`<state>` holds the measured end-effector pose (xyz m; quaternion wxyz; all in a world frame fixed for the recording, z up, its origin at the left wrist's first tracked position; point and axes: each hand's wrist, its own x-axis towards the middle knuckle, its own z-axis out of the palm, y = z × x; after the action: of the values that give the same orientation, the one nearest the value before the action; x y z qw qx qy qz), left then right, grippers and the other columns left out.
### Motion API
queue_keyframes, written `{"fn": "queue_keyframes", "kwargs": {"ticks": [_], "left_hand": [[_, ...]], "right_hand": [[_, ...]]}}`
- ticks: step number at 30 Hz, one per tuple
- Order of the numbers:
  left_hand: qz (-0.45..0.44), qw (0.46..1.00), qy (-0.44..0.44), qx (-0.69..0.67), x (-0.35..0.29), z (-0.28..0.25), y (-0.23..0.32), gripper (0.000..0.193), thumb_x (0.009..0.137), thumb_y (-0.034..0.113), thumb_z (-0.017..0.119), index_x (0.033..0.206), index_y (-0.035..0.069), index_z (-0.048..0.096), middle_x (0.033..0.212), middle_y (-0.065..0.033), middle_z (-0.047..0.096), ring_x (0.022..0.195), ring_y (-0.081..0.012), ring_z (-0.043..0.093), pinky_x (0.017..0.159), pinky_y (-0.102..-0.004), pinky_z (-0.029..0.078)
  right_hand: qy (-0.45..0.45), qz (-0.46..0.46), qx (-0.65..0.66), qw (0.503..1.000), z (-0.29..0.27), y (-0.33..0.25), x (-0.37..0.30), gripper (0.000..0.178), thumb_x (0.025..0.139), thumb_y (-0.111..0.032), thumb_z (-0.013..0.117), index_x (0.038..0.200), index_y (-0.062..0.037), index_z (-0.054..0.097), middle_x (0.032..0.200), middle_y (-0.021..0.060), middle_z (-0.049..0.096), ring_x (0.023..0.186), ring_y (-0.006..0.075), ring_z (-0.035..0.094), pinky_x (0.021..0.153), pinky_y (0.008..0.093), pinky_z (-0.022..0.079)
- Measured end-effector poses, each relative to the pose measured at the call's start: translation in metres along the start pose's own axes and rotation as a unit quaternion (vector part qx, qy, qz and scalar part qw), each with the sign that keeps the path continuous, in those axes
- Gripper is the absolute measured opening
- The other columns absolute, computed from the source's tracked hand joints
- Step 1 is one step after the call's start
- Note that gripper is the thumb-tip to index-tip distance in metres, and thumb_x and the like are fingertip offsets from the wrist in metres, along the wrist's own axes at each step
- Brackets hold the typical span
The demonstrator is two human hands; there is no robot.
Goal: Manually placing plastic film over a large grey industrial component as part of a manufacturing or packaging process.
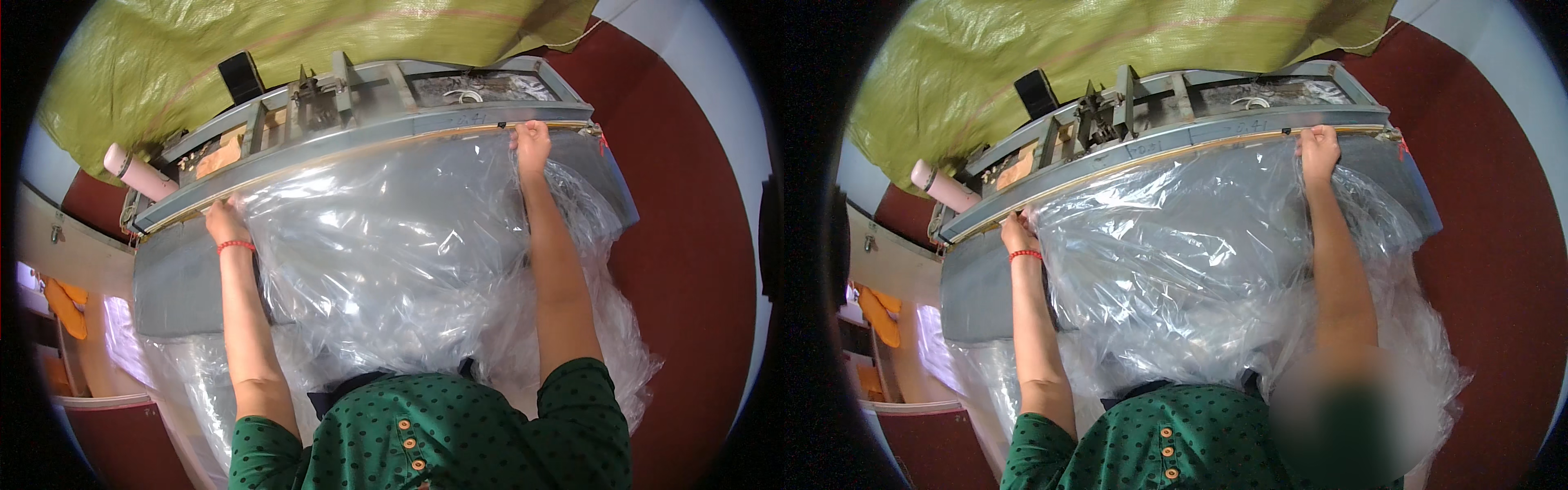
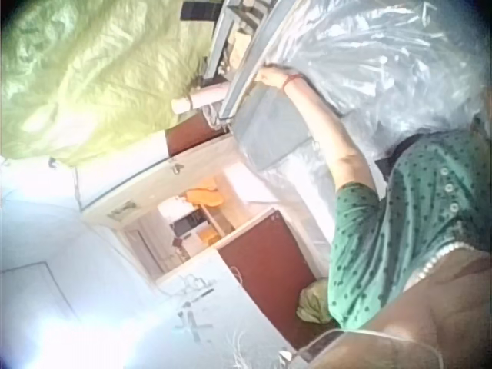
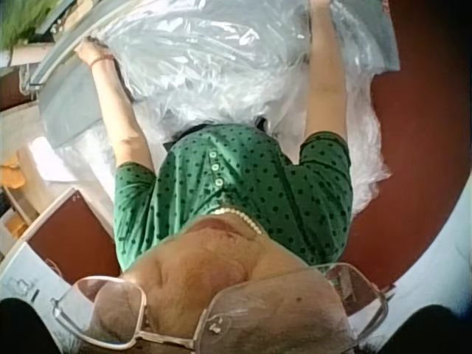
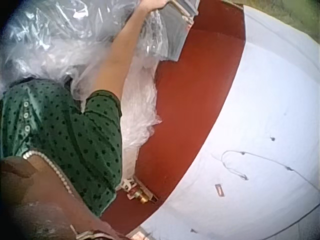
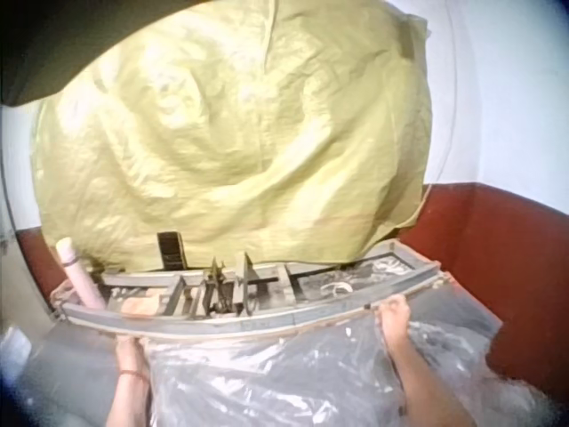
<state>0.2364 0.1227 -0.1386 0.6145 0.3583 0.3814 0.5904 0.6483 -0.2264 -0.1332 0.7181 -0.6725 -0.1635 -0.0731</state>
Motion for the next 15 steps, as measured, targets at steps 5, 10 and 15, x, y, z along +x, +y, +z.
{"fn": "queue_keyframes", "kwargs": {"ticks": [5,10,15], "left_hand": [[-0.079,0.914,-0.119,0.380,-0.038,0.021,0.040,0.044,0.088,0.040,0.039,0.077,0.001,0.057,0.060,-0.0029,0.054,0.048,-0.0126,0.047,0.045,-0.0256,0.036],[0.075,0.870,-0.338,0.351,-0.064,0.009,0.039,0.028,0.089,0.028,0.045,0.080,0.005,0.056,0.063,0.0028,0.049,0.054,-0.0081,0.045,0.053,-0.0221,0.035],[-0.026,0.870,-0.433,0.235,-0.167,0.061,0.078,0.026,0.087,0.030,0.048,0.079,0.006,0.056,0.055,0.0079,0.035,0.049,-0.0021,0.027,0.044,-0.0177,0.021]], "right_hand": [[0.025,-0.190,-0.254,0.948,-0.021,0.001,-0.002,0.020,0.074,-0.014,0.064,0.085,-0.0008,0.054,0.067,0.0047,0.059,0.059,0.0132,0.054,0.058,0.0254,0.044],[0.030,-0.133,-0.239,0.962,-0.078,-0.040,-0.022,0.021,0.071,-0.023,0.068,0.077,-0.0048,0.060,0.073,0.0092,0.061,0.072,0.0210,0.059,0.066,0.0332,0.045],[0.266,-0.263,-0.482,0.792,-0.125,-0.088,-0.037,0.017,0.073,-0.017,0.065,0.085,-0.0057,0.060,0.089,0.0083,0.060,0.086,0.0229,0.056,0.075,0.0340,0.043]]}}
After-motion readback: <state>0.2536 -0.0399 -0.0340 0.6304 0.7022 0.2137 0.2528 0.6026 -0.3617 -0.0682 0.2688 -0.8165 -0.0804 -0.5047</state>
